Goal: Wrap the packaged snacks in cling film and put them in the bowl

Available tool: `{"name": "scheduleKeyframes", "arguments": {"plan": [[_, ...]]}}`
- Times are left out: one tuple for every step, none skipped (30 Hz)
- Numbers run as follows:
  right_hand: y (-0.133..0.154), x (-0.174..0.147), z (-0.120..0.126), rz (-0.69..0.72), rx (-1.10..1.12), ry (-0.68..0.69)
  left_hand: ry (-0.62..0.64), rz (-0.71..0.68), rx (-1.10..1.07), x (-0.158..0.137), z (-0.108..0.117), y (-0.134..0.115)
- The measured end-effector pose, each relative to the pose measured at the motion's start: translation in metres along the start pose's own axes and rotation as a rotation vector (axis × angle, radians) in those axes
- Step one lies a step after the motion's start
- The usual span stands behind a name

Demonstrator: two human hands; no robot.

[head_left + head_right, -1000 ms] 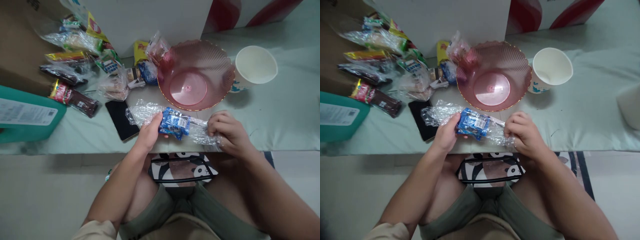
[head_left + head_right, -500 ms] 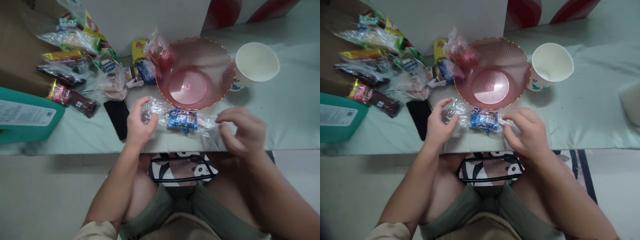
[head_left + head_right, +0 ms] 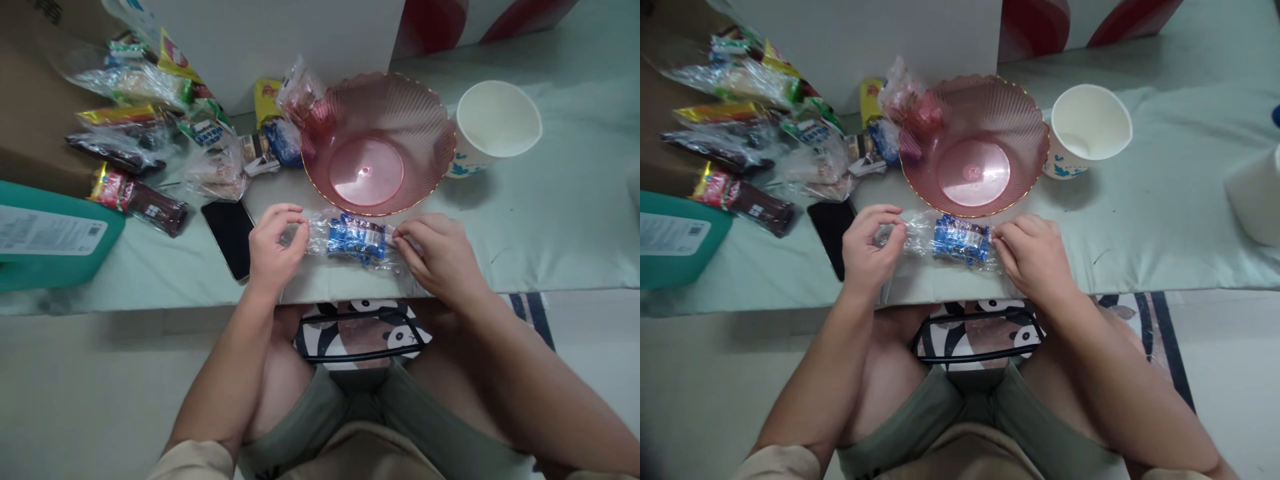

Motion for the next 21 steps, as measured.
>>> {"name": "scheduleKeyframes", "arguments": {"plan": [[0.0,0.0,0.0,-0.001,0.011,-0.004,-0.025,-0.012,-0.016,0.0,0.001,0.0],[0.0,0.0,0.0,0.001,0.026,-0.01,-0.049,-0.03,-0.037,-0.001,0.003,0.001],[0.001,0.0,0.0,0.013,0.039,-0.012,-0.069,-0.051,-0.063,-0.002,0.004,0.002],[0.003,-0.001,0.0,0.037,0.047,-0.008,-0.083,-0.073,-0.095,-0.003,0.005,0.004],[0.005,-0.002,0.0,0.067,0.045,0.002,-0.092,-0.096,-0.131,-0.004,0.006,0.005],[0.008,-0.003,0.001,0.102,0.032,0.011,-0.101,-0.118,-0.166,-0.005,0.007,0.006],[0.012,-0.005,0.002,0.137,0.007,0.011,-0.11,-0.142,-0.198,-0.006,0.008,0.007],[0.015,-0.007,0.004,0.169,-0.025,0.003,-0.12,-0.166,-0.22,-0.007,0.009,0.007],[0.019,-0.009,0.008,0.198,-0.058,-0.012,-0.127,-0.185,-0.228,-0.008,0.011,0.006],[0.023,-0.011,0.012,0.221,-0.088,-0.03,-0.135,-0.214,-0.22,-0.008,0.014,0.004],[0.026,-0.014,0.016,0.246,-0.113,-0.044,-0.137,-0.247,-0.196,-0.009,0.016,0.001],[0.03,-0.017,0.021,0.275,-0.128,-0.052,-0.14,-0.285,-0.161,-0.01,0.019,-0.003],[0.034,-0.02,0.025,0.311,-0.133,-0.052,-0.144,-0.324,-0.117,-0.011,0.022,-0.006],[0.037,-0.022,0.029,0.353,-0.13,-0.048,-0.144,-0.357,-0.071,-0.012,0.025,-0.009],[0.04,-0.025,0.033,0.392,-0.125,-0.043,-0.143,-0.379,-0.031,-0.014,0.027,-0.011],[0.042,-0.028,0.035,0.425,-0.123,-0.036,-0.142,-0.386,-0.001,-0.016,0.03,-0.012],[0.043,-0.031,0.037,0.446,-0.13,-0.027,-0.141,-0.379,0.017,-0.018,0.031,-0.011],[0.043,-0.033,0.039,0.451,-0.149,-0.018,-0.146,-0.378,0.024,-0.02,0.033,-0.009],[0.042,-0.035,0.039,0.439,-0.178,-0.007,-0.151,-0.375,0.021,-0.023,0.034,-0.007],[0.04,-0.037,0.039,0.413,-0.209,0.011,-0.154,-0.375,0.009,-0.025,0.034,-0.005],[0.037,-0.038,0.039,0.377,-0.233,0.036,-0.15,-0.37,-0.013,-0.027,0.034,-0.002]]}}
Point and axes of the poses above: each hand's wrist, its own x-axis towards the middle knuckle, its own z-axis out of the back of the hand, y = z × x, the point moved 4 cm from there along x, towards the middle knuckle, and after that the axes turned 13 degrees about y, right-handed, at the moved point
